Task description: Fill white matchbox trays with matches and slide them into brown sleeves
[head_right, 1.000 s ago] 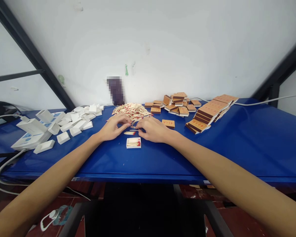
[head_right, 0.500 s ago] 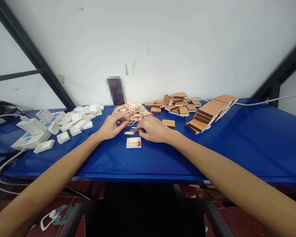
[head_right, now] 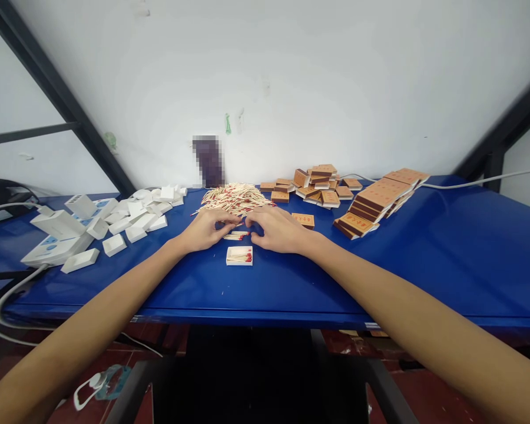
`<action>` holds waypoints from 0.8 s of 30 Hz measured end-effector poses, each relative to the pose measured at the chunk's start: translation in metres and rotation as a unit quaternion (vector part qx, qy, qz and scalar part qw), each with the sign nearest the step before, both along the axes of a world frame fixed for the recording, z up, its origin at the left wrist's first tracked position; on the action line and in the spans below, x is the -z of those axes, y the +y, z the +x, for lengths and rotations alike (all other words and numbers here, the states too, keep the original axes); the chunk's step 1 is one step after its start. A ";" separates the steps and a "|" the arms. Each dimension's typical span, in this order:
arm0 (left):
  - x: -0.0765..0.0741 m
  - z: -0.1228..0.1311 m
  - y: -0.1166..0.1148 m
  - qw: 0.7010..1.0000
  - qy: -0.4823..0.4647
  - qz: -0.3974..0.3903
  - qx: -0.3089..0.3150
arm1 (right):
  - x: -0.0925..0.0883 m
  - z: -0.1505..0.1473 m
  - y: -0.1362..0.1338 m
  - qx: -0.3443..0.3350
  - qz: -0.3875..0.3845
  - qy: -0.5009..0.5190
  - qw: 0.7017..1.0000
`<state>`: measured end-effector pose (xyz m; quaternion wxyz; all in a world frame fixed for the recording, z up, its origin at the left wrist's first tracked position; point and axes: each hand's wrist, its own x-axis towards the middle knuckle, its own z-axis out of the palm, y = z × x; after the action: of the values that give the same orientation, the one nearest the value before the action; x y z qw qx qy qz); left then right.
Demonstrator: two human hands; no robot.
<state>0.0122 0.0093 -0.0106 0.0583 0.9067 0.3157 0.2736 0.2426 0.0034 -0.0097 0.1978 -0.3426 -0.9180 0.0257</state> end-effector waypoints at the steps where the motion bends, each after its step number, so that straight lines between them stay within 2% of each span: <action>1: 0.000 0.000 0.000 1.000 -0.002 -0.005 0.000 | 0.000 0.000 0.000 0.004 0.000 -0.002 1.000; 6: 0.000 -0.002 0.000 1.000 -0.014 0.000 -0.017 | 0.002 -0.001 0.000 -0.001 0.003 0.001 1.000; 10: -0.004 -0.003 0.000 0.996 -0.036 0.029 -0.074 | 0.004 -0.001 0.001 -0.031 0.008 -0.005 0.999; 15: -0.007 -0.004 0.000 0.987 -0.072 -0.011 -0.140 | 0.003 -0.001 0.002 -0.064 0.013 -0.015 0.998; 24: -0.004 -0.007 0.003 0.986 -0.063 -0.066 -0.140 | 0.005 0.001 0.003 -0.044 0.017 -0.016 0.999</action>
<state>0.0055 0.0119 -0.0067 0.0992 0.8287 0.4525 0.3140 0.2433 0.0069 -0.0145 0.1880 -0.2994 -0.9353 0.0136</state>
